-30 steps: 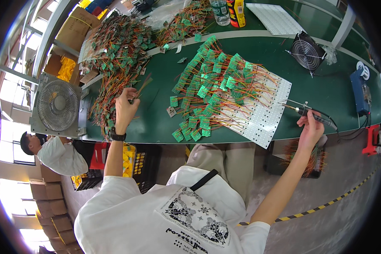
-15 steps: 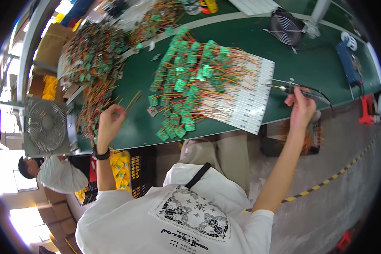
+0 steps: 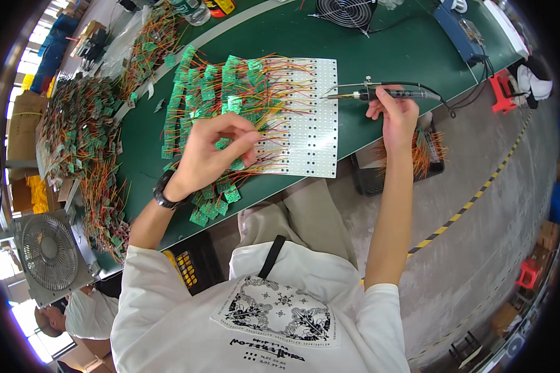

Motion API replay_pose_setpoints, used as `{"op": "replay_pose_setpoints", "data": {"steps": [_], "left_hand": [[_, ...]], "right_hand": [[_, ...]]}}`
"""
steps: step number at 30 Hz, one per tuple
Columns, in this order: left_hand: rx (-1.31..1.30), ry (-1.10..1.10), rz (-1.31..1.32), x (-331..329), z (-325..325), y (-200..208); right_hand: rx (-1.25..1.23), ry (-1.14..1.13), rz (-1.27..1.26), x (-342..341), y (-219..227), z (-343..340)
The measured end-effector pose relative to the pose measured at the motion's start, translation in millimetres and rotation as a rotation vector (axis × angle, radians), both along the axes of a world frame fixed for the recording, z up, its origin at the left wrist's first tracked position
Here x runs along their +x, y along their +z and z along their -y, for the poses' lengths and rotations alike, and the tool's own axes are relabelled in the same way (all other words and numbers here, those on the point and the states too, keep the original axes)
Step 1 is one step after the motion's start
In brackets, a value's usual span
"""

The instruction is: The person solders wires from small circuit boards onto an LED panel using a soldering iron. After finishing, the person moves the completed panel onto a pile, places a new LED panel onto the table, and solders circuit board wires onto it.

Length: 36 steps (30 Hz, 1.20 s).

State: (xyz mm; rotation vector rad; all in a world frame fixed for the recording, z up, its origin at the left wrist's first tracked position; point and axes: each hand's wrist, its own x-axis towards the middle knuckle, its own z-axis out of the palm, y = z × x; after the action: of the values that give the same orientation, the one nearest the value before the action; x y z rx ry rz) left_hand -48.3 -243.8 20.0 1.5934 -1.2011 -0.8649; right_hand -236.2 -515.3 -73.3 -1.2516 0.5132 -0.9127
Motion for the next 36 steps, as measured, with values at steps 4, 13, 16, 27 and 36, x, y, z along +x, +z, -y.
{"op": "replay_pose_setpoints", "data": {"steps": [4, 13, 16, 27, 36], "left_hand": [[0.093, -0.046, 0.183, -3.1, 38.9, -16.1], [-0.170, -0.035, 0.229, -7.7, 52.2, -30.0], [-0.419, 0.039, 0.481, -6.8, 60.1, -46.7], [-0.265, 0.044, 0.811, 1.4, 60.0, -82.0], [-0.282, 0.067, 0.782, 0.6, 57.5, -80.7]], "right_hand": [[-0.007, -0.020, -0.024, -2.9, -0.7, 0.1], [0.002, -0.033, -0.063, -1.1, -1.5, -4.1], [-0.003, -0.059, -0.042, 1.3, -0.9, -4.7], [-0.114, -0.124, -0.069, 3.0, 5.0, -13.5], [-0.094, 0.119, -0.067, -6.1, -4.4, -8.2]]}}
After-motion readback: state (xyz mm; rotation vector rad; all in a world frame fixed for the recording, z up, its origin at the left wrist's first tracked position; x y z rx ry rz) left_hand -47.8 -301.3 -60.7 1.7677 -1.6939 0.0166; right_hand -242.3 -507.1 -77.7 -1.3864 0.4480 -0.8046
